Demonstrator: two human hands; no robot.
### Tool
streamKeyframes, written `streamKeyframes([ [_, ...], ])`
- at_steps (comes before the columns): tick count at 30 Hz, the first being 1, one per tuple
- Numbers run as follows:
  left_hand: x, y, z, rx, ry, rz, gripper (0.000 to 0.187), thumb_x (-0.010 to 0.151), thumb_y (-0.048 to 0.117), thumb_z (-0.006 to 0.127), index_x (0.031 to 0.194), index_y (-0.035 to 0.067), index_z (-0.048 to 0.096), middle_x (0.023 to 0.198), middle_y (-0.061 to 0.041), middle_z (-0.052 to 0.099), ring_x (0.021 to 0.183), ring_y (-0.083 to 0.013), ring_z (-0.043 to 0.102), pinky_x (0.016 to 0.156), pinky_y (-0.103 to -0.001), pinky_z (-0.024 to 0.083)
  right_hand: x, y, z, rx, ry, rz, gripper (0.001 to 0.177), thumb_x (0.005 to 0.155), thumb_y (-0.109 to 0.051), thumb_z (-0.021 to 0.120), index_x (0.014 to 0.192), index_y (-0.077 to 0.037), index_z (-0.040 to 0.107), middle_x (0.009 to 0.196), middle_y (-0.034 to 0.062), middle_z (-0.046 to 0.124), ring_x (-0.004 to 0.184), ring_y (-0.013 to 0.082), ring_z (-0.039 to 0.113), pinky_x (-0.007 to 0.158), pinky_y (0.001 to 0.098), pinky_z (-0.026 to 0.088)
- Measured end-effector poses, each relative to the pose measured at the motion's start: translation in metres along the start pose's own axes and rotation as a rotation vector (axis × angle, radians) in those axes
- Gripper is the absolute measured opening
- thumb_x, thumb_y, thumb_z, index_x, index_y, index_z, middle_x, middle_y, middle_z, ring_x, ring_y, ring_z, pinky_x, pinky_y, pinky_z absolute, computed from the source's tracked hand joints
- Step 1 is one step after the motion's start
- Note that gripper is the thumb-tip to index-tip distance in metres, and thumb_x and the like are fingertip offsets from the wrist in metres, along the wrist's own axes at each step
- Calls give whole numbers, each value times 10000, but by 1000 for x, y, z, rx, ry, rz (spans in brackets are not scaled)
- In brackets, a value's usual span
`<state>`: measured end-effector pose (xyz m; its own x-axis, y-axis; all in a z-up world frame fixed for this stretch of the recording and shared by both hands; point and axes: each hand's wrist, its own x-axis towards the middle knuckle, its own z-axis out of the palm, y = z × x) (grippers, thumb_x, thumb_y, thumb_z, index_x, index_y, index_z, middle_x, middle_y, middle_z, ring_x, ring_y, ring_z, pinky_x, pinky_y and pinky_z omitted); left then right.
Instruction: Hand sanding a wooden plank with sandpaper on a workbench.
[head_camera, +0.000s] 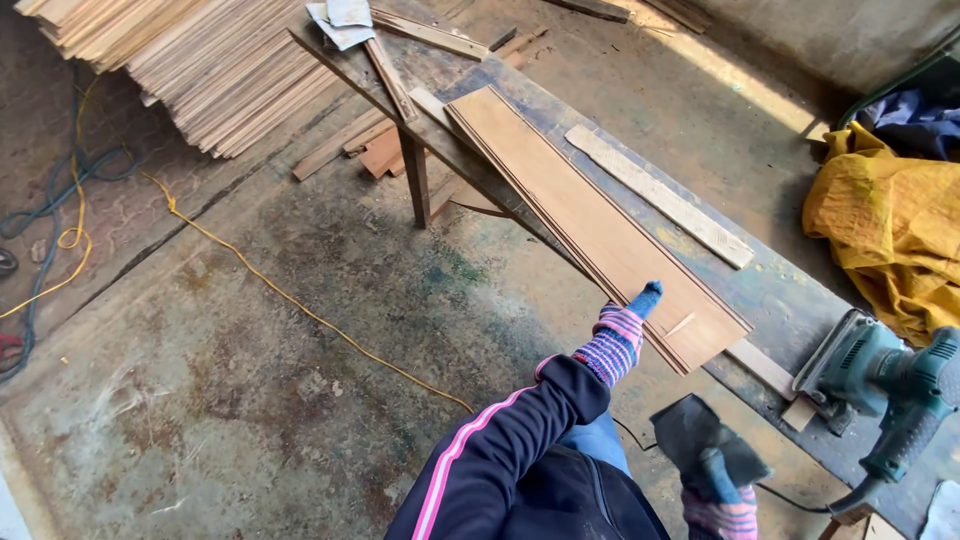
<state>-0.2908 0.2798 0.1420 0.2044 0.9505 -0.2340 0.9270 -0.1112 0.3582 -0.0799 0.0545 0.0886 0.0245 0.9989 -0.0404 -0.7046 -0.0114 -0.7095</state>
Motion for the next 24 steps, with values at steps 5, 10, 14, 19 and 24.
streamKeyframes([
  [5, 82, 30, 45, -1135, -301, -699, 930, 924, 887, 464, 1391, 83, 502, 983, -144, 627, 949, -227, 580, 873, -392, 504, 97, -32, 41, 216, 364, 54, 419, 974, -127, 695, 1387, -157, 630, 1376, 15, 684, 1255, 222, 646, 1098, 471, 494],
  [10, 126, 31, 86, -1057, -498, -700, 980, 897, 963, 352, 1085, 52, 660, 825, -143, 584, 823, -255, 550, 760, -434, 494, 176, -54, 66, -158, 308, -48, 452, 872, -118, 723, 1320, -128, 660, 1331, 59, 692, 1226, 242, 659, 1082, 474, 518],
  [14, 103, 38, 56, -1101, -514, -570, 845, 919, 859, 405, 1018, 73, 698, 800, -97, 620, 741, -253, 574, 693, -445, 481, 218, -60, 20, -1608, 4, -448, 555, 723, -85, 773, 1266, -38, 673, 1306, 179, 652, 1199, 319, 620, 1060, 392, 481],
  [19, 55, 8, -57, -1283, -765, -492, 570, 916, 686, 577, 1074, 145, 664, 886, -3, 630, 805, -198, 611, 686, -438, 511, 244, -51, 4, -451, 385, 352, 312, 964, -167, 716, 1259, -64, 705, 1164, 27, 728, 1057, 160, 656, 922, 325, 520],
  [24, 73, -101, -83, -915, -356, -410, 358, 956, 476, 610, 1018, 132, 688, 834, 1, 630, 761, -191, 598, 640, -399, 488, 249, -73, 44, -765, 236, 326, 346, 924, -101, 712, 1265, -44, 706, 1137, 28, 747, 1039, 131, 657, 926, 290, 523],
])
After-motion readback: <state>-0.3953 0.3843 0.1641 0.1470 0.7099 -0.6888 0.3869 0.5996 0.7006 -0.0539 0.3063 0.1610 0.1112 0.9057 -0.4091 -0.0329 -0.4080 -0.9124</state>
